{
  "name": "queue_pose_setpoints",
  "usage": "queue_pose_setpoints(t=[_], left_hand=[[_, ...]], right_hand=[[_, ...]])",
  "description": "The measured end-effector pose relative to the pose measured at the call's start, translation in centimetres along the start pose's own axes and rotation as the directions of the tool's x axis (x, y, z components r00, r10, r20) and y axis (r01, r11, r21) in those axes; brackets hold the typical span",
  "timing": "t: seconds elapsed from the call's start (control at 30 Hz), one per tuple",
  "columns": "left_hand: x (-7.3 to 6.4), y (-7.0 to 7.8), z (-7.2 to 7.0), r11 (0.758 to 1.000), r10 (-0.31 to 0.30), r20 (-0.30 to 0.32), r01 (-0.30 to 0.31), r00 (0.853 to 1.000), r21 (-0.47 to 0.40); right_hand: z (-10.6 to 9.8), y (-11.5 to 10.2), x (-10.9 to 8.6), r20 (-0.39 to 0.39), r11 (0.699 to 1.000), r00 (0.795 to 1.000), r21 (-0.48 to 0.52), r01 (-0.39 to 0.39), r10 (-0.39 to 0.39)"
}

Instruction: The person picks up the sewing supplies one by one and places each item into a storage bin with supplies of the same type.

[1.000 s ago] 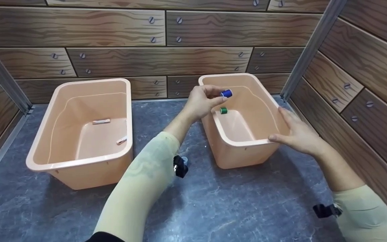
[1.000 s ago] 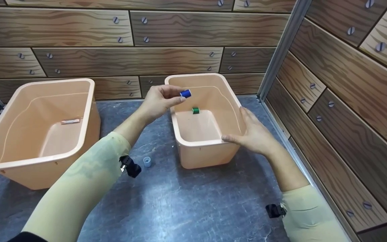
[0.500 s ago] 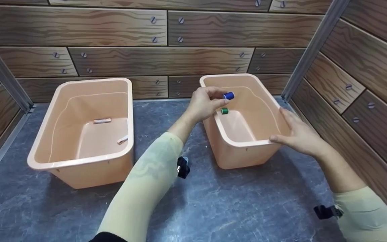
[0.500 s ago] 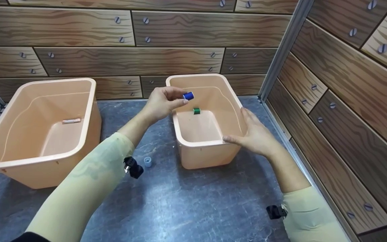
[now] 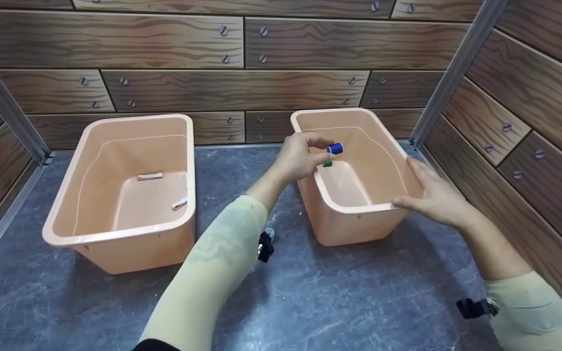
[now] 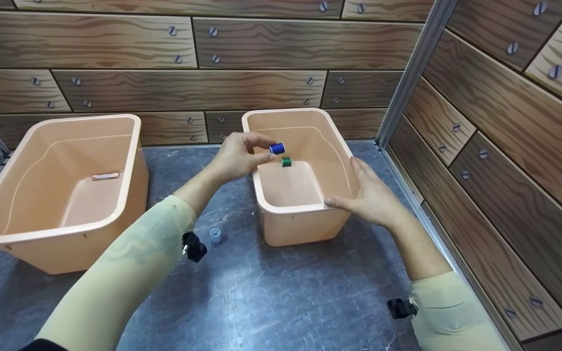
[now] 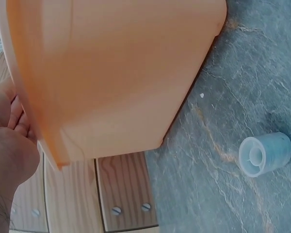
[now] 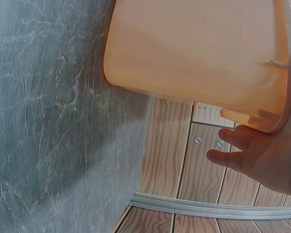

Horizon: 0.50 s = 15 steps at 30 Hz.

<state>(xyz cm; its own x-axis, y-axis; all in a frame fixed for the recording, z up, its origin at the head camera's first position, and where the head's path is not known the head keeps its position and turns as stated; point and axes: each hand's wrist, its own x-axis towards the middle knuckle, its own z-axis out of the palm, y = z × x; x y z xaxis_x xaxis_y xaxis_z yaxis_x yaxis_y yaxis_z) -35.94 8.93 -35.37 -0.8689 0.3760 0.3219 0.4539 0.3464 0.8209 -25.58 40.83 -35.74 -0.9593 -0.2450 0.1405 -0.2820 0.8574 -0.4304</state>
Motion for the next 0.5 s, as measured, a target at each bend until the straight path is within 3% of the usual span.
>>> queue_pose_setpoints(t=[0.2, 0.5], left_hand=[[-0.12, 0.22, 0.58, 0.995, -0.006, -0.006, 0.007, 1.000, 0.103], [-0.09, 0.28, 0.91, 0.994, -0.014, 0.001, 0.013, 1.000, 0.110]], right_hand=[[-0.03, -0.03, -0.02, 0.000, 1.000, 1.000, 0.000, 0.006, -0.006], [-0.02, 0.05, -0.02, -0.004, 1.000, 1.000, 0.002, 0.011, -0.011]])
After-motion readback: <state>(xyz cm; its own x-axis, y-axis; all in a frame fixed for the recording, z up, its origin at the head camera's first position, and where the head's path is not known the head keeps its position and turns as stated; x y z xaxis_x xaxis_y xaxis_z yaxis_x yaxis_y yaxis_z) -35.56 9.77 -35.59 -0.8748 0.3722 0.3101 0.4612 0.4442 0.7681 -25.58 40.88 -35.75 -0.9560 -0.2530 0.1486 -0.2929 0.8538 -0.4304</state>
